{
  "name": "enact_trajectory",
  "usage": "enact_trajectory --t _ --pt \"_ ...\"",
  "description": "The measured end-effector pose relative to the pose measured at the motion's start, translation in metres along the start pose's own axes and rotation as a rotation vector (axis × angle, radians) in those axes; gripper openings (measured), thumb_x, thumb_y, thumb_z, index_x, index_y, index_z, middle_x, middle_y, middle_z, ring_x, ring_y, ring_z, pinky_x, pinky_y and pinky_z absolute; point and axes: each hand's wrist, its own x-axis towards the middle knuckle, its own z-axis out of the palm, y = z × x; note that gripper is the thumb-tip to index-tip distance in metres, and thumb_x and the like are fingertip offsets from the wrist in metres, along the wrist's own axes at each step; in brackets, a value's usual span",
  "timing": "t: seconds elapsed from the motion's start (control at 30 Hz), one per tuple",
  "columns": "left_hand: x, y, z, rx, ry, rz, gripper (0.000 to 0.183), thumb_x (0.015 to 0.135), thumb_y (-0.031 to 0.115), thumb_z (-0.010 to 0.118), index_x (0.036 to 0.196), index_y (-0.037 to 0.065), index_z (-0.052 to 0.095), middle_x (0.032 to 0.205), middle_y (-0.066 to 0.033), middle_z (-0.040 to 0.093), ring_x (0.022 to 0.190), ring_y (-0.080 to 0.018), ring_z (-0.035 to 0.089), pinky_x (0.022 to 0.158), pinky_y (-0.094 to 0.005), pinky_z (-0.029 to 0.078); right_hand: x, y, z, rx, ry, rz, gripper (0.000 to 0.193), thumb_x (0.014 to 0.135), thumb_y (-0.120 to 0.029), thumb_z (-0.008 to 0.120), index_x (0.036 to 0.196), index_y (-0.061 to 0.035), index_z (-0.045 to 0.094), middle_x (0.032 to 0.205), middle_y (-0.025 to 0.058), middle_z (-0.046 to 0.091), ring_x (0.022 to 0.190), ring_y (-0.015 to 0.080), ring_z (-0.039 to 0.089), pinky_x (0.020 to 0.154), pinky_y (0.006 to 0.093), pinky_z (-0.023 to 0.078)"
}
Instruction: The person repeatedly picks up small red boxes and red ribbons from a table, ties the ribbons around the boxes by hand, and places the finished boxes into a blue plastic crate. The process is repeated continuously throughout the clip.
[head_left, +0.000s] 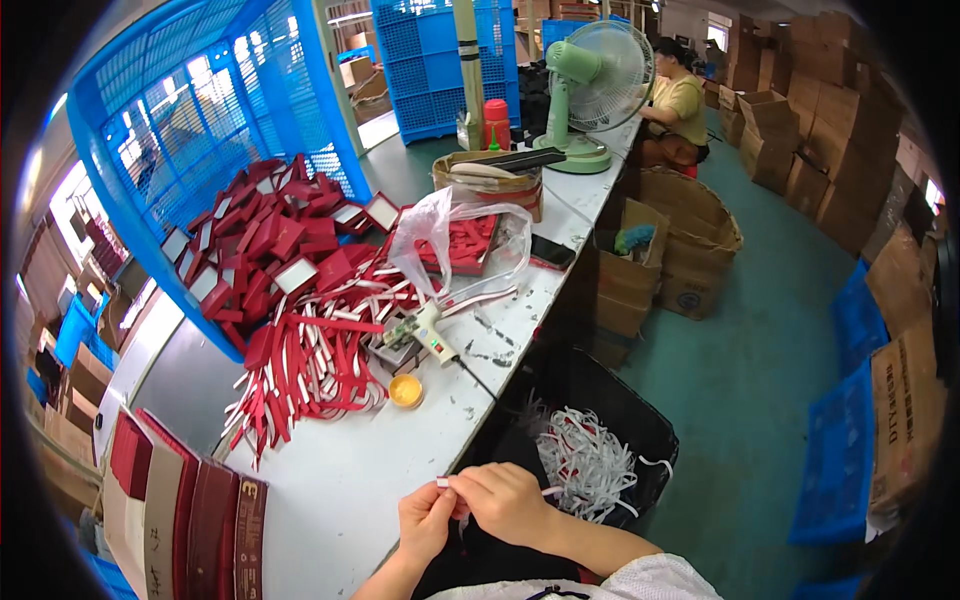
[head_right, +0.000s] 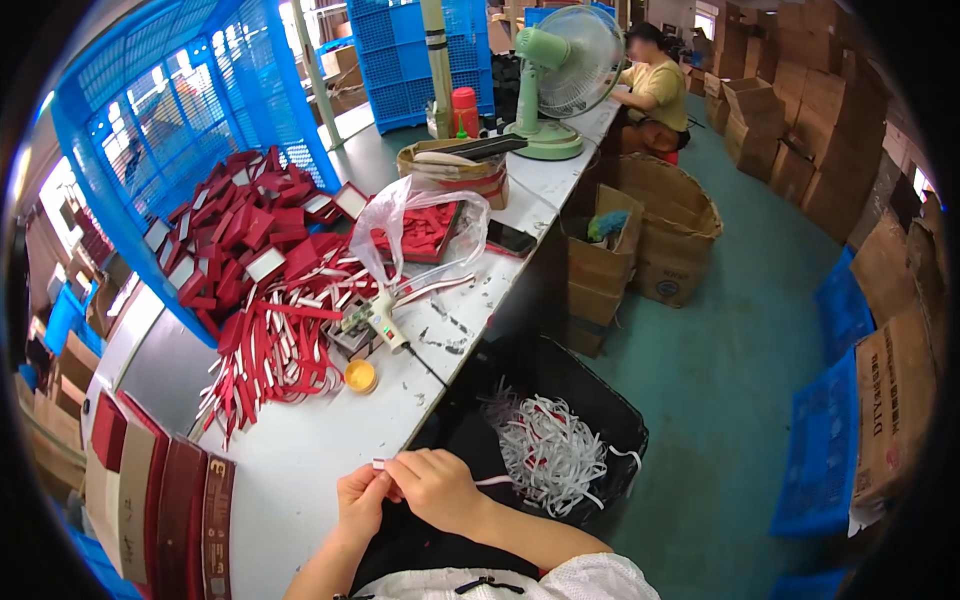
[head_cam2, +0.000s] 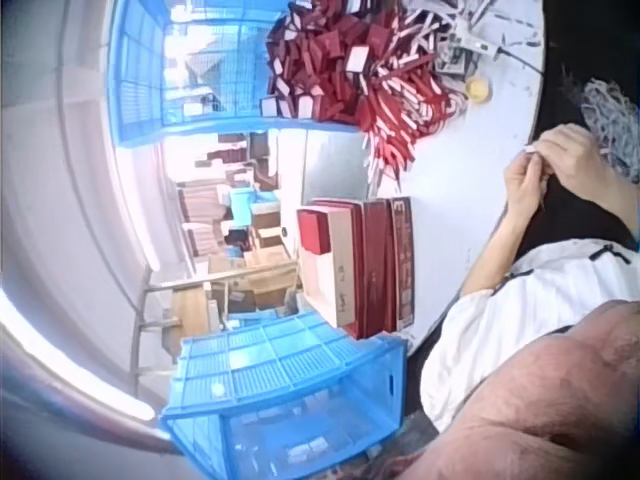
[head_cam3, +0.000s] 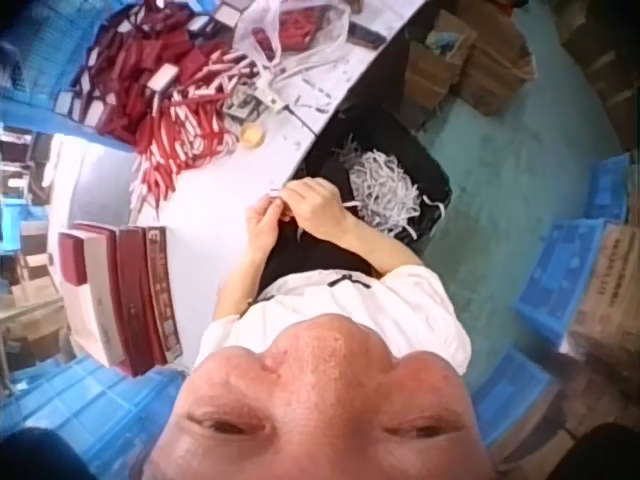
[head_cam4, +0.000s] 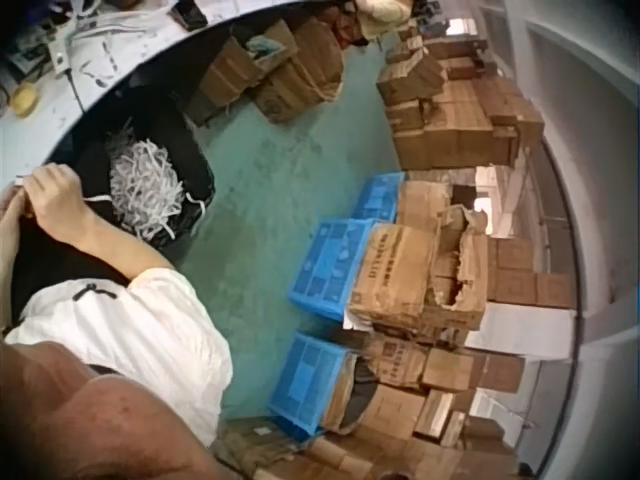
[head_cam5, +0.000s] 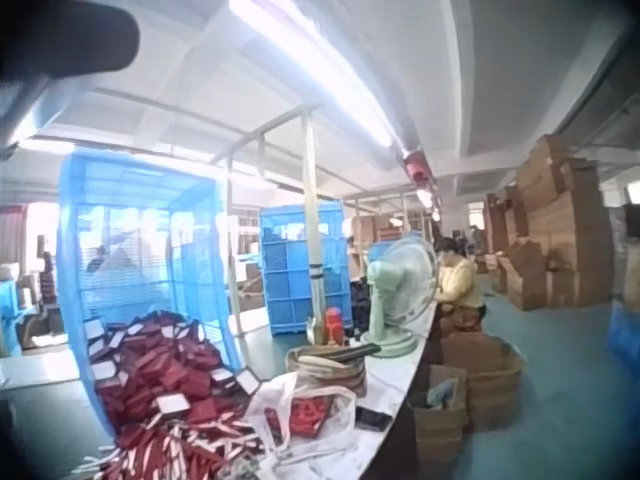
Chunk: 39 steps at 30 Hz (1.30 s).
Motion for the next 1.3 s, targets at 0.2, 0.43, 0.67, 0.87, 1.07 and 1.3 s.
enact_trajectory --t 0.2,0.43,0.67,0.87,1.07,1.3 --pt "0.014 -0.013 0.02 0.187 -0.034 -0.021 0.015 0.081 0.004 0.044 0.073 -0.001 0.055 0.062 -0.0039 0.056 0.054 -0.0067 0.051 0.049 -0.0178 0.041 -0.01 0.028 -0.011 0.013 -0.067 0.001 0.011 0.061 -0.01 0.054 0.071 -0.0051 0.05 0.061 0.0029 0.045 0.054 0.0166 0.048 0.047 0.0271 0.037" --pt "0.02 -0.019 0.039 0.431 -0.055 0.079 0.014 0.074 -0.001 0.048 0.061 -0.001 0.051 0.054 -0.0057 0.05 0.047 -0.0104 0.048 0.044 -0.0225 0.038 -0.022 0.044 -0.025 -0.083 -0.157 -0.063 0.011 0.062 -0.014 0.054 0.062 -0.0073 0.045 0.057 0.0026 0.043 0.052 0.0149 0.046 0.045 0.0258 0.035" --pt "0.009 -0.029 0.041 0.613 0.021 0.253 0.013 0.069 -0.001 0.05 0.056 0.0 0.047 0.048 -0.0084 0.045 0.042 -0.0145 0.044 0.04 -0.0266 0.034 -0.029 0.047 -0.023 -0.088 -0.26 -0.2 0.01 0.062 -0.014 0.053 0.062 -0.0081 0.046 0.056 0.0015 0.041 0.051 0.0139 0.045 0.045 0.0246 0.034" --pt "0.002 -0.042 0.05 0.452 0.124 0.309 0.016 0.07 -0.004 0.049 0.055 0.0 0.046 0.047 -0.007 0.044 0.041 -0.0118 0.043 0.038 -0.0239 0.032 -0.031 0.049 -0.028 0.005 -0.212 -0.162 0.01 0.062 -0.013 0.054 0.062 -0.0078 0.045 0.056 0.0027 0.043 0.052 0.0152 0.048 0.045 0.0253 0.037" --pt "0.009 -0.047 0.054 0.543 0.093 0.387 0.011 0.074 -0.001 0.048 0.065 -0.002 0.052 0.056 -0.0058 0.05 0.049 -0.0116 0.049 0.045 -0.0223 0.039 -0.032 0.058 -0.032 0.142 0.02 0.058 0.008 0.063 -0.009 0.055 0.067 -0.0057 0.049 0.061 0.0058 0.049 0.053 0.0211 0.051 0.046 0.0284 0.04" --pt "-0.004 -0.023 0.038 -0.311 0.339 0.157 0.013 0.077 0.007 0.046 0.077 -0.002 0.056 0.074 -0.0127 0.059 0.067 -0.0199 0.059 0.061 -0.029 0.05 -0.065 0.128 -0.043 1.833 0.668 1.082 0.009 0.077 -0.002 0.045 0.074 -0.0061 0.052 0.075 0.0083 0.058 0.051 0.0062 0.051 0.043 0.0158 0.039"
